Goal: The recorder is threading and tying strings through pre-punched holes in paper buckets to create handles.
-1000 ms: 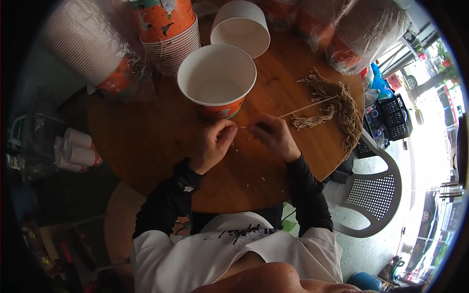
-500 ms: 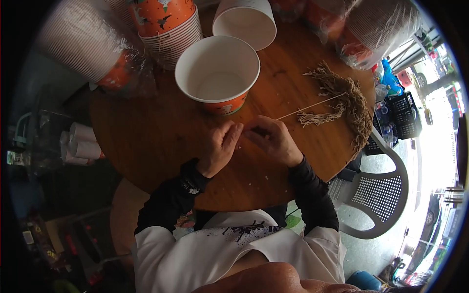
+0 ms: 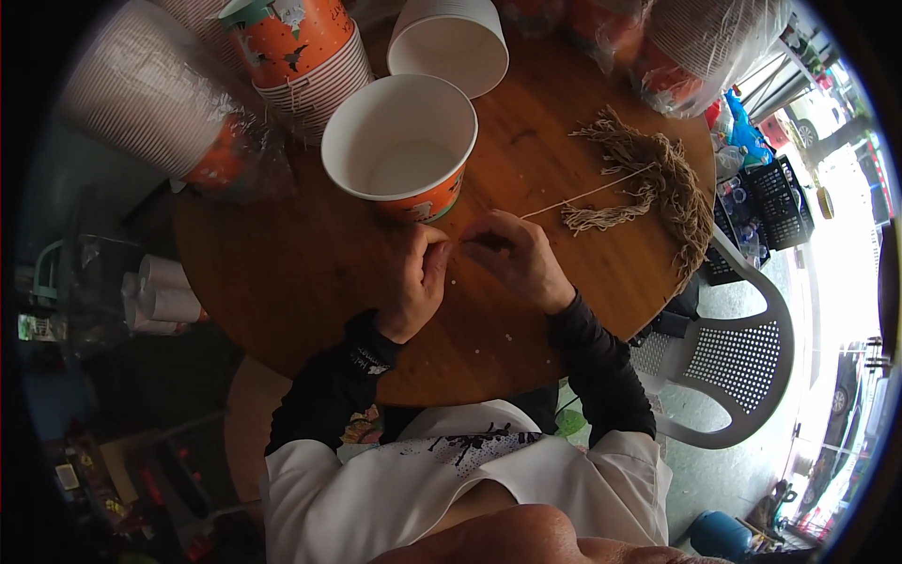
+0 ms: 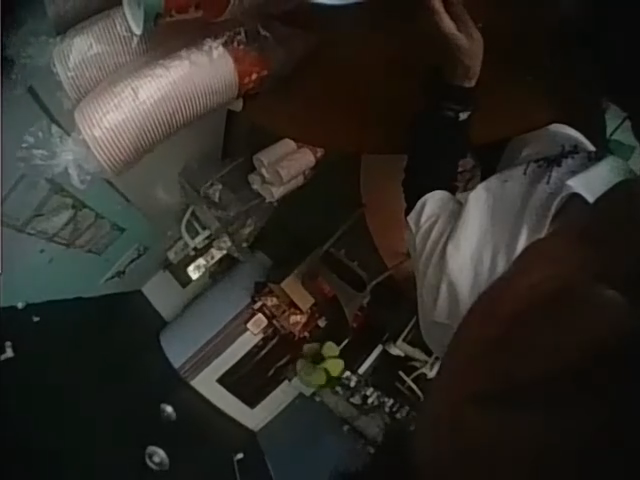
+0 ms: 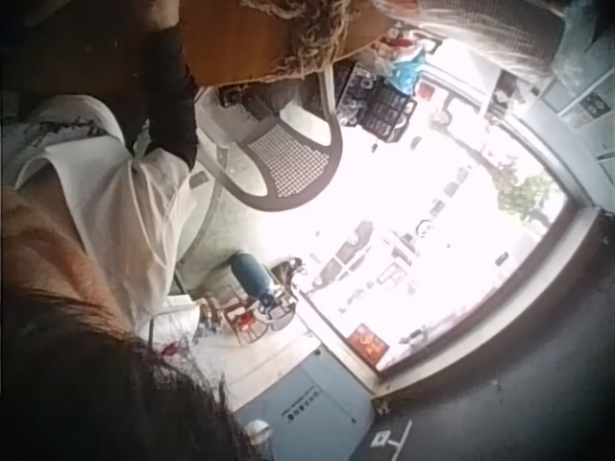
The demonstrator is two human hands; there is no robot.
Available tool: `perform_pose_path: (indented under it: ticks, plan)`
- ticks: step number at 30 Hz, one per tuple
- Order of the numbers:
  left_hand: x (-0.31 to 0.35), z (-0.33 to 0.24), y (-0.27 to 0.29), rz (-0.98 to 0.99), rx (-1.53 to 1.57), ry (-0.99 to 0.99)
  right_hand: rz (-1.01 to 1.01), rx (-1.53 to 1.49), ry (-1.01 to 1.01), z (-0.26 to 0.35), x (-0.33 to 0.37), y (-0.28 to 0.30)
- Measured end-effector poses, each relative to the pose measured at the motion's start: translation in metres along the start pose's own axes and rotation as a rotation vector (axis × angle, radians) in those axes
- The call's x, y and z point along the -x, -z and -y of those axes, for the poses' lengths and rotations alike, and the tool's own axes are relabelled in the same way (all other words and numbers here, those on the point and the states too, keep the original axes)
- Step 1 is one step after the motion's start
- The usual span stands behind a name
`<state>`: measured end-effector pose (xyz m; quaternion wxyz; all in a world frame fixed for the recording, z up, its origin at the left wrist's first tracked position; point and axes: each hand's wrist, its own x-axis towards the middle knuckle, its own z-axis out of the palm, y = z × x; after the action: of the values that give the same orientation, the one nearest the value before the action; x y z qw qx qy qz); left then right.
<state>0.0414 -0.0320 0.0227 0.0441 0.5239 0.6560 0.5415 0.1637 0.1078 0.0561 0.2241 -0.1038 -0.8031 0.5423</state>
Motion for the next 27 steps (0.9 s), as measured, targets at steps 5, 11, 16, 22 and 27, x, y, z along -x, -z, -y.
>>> perform_pose_path:
  ticks: [5, 11, 16, 22, 27]
  plan:
    - [-0.002, 0.003, -0.001, -0.009, -0.025, -0.036, -0.046, 0.057, 0.029, 0.001, 0.0, 0.001]
    - [-0.002, 0.003, -0.003, -0.053, -0.038, -0.019, -0.055, 0.066, 0.062, 0.002, 0.001, 0.0]
    - [-0.002, -0.001, -0.005, -0.045, -0.111, -0.067, -0.029, 0.014, 0.004, 0.0, 0.002, 0.004]
    - [-0.037, -0.043, 0.001, -0.277, -0.395, -0.448, -0.279, -0.362, -0.183, -0.018, 0.0, 0.016]
    - [-0.081, -0.05, 0.008, -0.107, -0.791, -0.231, -0.377, -0.572, -0.14, -0.017, -0.002, 0.022]
